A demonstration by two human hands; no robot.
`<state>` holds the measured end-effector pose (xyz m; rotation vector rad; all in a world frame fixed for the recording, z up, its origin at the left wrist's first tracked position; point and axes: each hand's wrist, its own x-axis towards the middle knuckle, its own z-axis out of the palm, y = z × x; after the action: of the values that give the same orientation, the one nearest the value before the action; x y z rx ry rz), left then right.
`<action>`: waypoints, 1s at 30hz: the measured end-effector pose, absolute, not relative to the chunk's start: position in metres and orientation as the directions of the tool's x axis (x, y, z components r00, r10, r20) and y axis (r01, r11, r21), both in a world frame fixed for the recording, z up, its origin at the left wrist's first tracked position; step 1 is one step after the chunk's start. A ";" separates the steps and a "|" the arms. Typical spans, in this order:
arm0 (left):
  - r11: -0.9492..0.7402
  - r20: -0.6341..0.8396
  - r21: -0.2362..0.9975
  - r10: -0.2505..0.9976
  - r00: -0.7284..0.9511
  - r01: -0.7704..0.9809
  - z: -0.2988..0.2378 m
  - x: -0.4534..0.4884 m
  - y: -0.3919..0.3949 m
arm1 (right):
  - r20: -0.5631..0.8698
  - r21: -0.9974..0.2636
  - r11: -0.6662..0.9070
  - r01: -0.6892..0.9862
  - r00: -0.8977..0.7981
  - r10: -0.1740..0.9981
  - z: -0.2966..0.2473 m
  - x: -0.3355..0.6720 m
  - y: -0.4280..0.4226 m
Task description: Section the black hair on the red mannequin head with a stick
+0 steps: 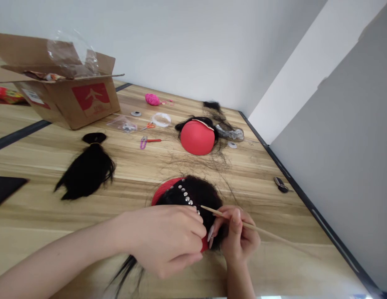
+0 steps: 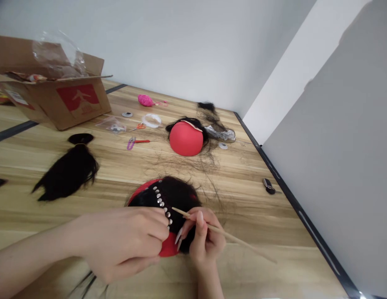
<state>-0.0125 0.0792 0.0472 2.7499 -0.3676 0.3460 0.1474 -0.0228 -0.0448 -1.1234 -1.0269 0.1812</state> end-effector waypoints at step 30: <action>-0.914 0.215 0.322 -0.184 0.959 -0.247 0.044 -0.013 0.075 | 0.636 -0.749 0.398 0.530 0.406 0.656 -0.023 0.160 -0.015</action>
<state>-0.0127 0.0748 0.0436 2.7596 -0.3137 0.2556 0.1600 -0.0153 -0.0225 -1.2484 -1.2395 0.1127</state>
